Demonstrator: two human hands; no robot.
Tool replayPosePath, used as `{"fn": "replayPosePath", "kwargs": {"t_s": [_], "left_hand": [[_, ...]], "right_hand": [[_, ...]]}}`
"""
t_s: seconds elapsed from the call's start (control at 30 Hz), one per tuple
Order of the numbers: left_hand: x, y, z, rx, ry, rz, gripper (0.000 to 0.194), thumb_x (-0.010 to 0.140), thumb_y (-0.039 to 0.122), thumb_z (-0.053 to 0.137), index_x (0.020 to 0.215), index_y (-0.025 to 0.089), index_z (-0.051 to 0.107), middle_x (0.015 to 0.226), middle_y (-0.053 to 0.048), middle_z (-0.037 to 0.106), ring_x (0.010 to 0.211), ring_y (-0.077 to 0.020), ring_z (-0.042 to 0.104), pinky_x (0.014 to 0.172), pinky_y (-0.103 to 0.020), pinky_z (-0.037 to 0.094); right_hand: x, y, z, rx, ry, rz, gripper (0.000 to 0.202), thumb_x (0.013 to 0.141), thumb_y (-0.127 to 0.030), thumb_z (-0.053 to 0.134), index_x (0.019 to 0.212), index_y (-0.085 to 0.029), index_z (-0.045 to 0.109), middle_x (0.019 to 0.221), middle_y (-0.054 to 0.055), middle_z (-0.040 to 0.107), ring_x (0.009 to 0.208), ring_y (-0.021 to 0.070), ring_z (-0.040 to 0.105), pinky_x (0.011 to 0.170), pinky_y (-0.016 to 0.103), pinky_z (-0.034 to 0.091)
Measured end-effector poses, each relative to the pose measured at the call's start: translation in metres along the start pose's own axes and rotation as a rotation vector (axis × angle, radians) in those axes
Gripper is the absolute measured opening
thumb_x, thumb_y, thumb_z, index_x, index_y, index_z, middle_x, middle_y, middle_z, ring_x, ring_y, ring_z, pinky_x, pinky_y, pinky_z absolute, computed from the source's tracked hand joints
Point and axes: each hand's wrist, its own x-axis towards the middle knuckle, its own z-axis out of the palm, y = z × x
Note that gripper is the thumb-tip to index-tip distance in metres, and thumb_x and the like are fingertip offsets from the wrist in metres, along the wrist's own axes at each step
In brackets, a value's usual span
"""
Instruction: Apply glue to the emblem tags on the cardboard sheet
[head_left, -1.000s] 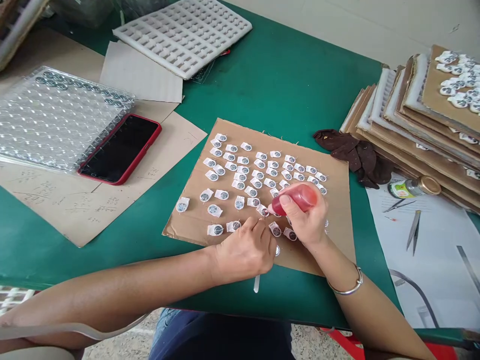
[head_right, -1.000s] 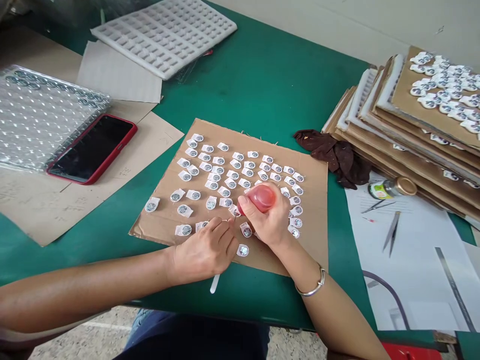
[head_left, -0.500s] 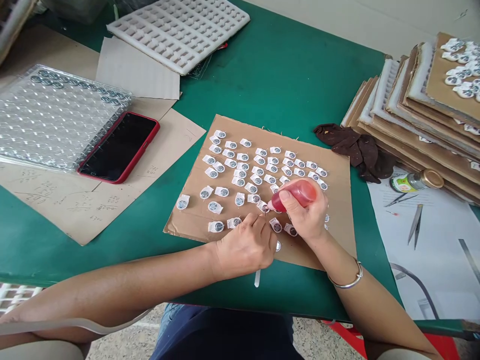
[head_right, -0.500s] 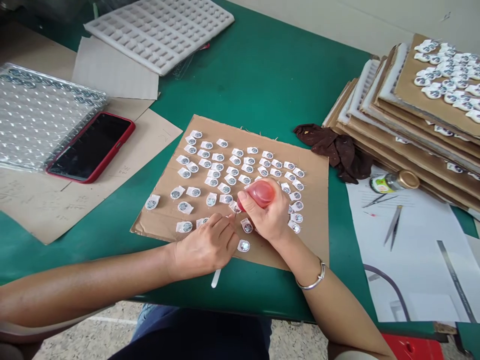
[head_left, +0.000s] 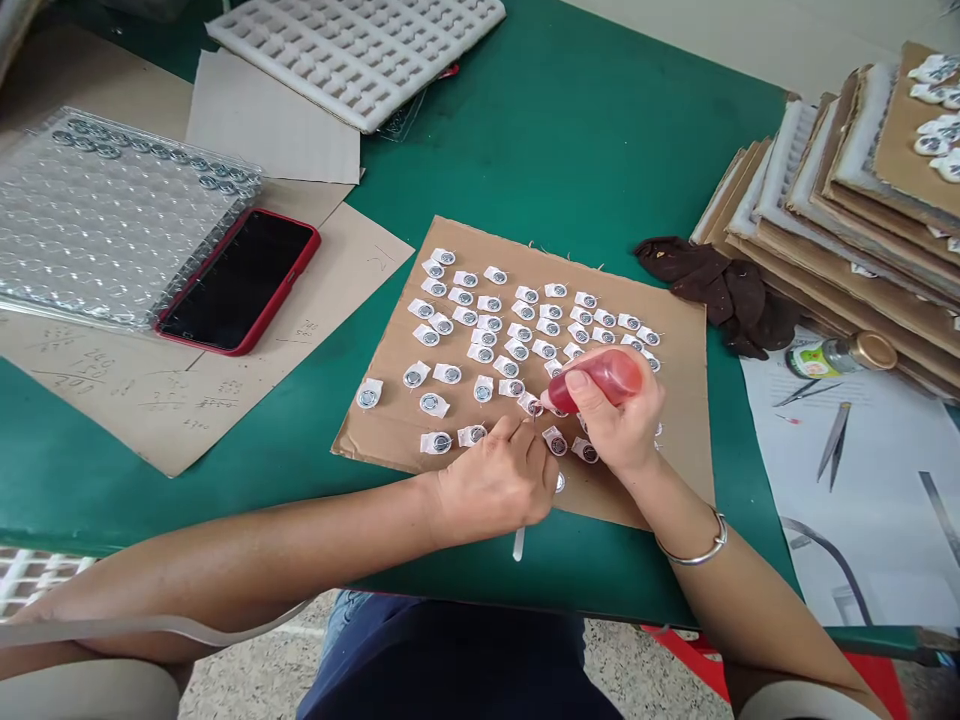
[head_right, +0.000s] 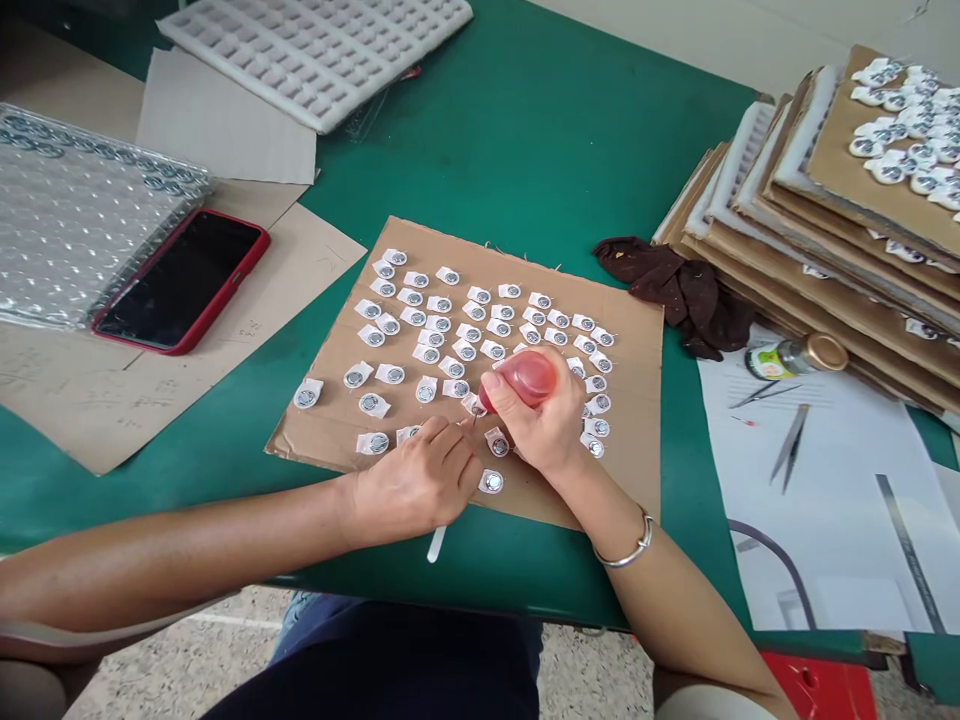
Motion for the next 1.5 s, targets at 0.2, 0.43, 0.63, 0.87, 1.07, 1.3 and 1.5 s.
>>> {"fn": "replayPosePath", "kwargs": {"t_s": [0.2, 0.43, 0.63, 0.87, 1.07, 1.3, 1.5], "left_hand": [[-0.0011, 0.0005, 0.0010, -0.006, -0.013, 0.012, 0.015, 0.079, 0.003, 0.049, 0.068, 0.012, 0.048, 0.064, -0.010, 0.060, 0.060, -0.0195, 0.053, 0.054, -0.031, 0.035], [-0.0011, -0.0001, 0.0003, 0.000, -0.012, 0.023, 0.014, 0.079, 0.002, 0.048, 0.068, 0.011, 0.050, 0.064, -0.011, 0.060, 0.059, -0.0201, 0.053, 0.055, -0.032, 0.034], [0.0007, -0.0009, -0.0011, 0.001, -0.005, 0.009, 0.016, 0.080, 0.003, 0.046, 0.067, 0.012, 0.049, 0.063, -0.010, 0.058, 0.059, -0.0196, 0.052, 0.054, -0.031, 0.032], [0.0012, -0.0011, -0.0003, 0.004, -0.016, 0.012, 0.018, 0.079, 0.003, 0.047, 0.064, 0.013, 0.046, 0.058, -0.006, 0.053, 0.056, -0.0172, 0.049, 0.053, -0.030, 0.030], [0.0011, -0.0018, -0.0012, -0.001, -0.028, 0.020, 0.018, 0.079, 0.002, 0.047, 0.065, 0.013, 0.046, 0.059, -0.006, 0.053, 0.057, -0.0175, 0.049, 0.052, -0.031, 0.030], [0.0002, -0.0031, -0.0012, -0.020, -0.013, 0.017, 0.019, 0.080, 0.001, 0.045, 0.065, 0.013, 0.046, 0.060, -0.006, 0.053, 0.057, -0.0179, 0.049, 0.054, -0.031, 0.032], [0.0008, -0.0070, -0.0040, -0.070, -0.021, 0.003, 0.019, 0.080, 0.001, 0.044, 0.066, 0.013, 0.048, 0.065, -0.010, 0.057, 0.061, -0.0188, 0.050, 0.056, -0.032, 0.034]], "right_hand": [[-0.0002, 0.0022, 0.0007, -0.019, 0.015, 0.004, 0.017, 0.074, -0.034, 0.066, 0.079, -0.020, 0.059, 0.072, 0.001, 0.065, 0.068, 0.0153, 0.062, 0.065, 0.032, 0.052], [-0.0001, 0.0031, 0.0010, -0.043, 0.024, -0.001, 0.017, 0.075, -0.036, 0.066, 0.079, -0.021, 0.059, 0.073, 0.002, 0.065, 0.067, 0.0161, 0.061, 0.065, 0.034, 0.052], [-0.0004, 0.0049, 0.0013, -0.062, 0.030, 0.014, 0.019, 0.075, -0.038, 0.064, 0.080, -0.020, 0.058, 0.073, 0.002, 0.065, 0.068, 0.0166, 0.061, 0.065, 0.034, 0.052], [-0.0003, 0.0052, 0.0011, -0.066, 0.039, 0.033, 0.021, 0.075, -0.040, 0.064, 0.080, -0.020, 0.058, 0.073, 0.002, 0.065, 0.070, 0.0170, 0.062, 0.067, 0.035, 0.052], [-0.0005, 0.0074, 0.0014, -0.072, 0.049, 0.032, 0.022, 0.075, -0.040, 0.065, 0.081, -0.021, 0.058, 0.074, 0.003, 0.065, 0.070, 0.0179, 0.062, 0.067, 0.036, 0.052], [0.0012, 0.0085, 0.0004, -0.077, 0.056, 0.046, 0.022, 0.074, -0.042, 0.065, 0.078, -0.021, 0.058, 0.072, 0.002, 0.065, 0.066, 0.0175, 0.062, 0.065, 0.036, 0.052], [0.0024, 0.0078, -0.0008, -0.096, 0.078, 0.034, 0.024, 0.073, -0.043, 0.065, 0.078, -0.021, 0.058, 0.071, 0.002, 0.065, 0.067, 0.0178, 0.062, 0.066, 0.036, 0.052]]}}
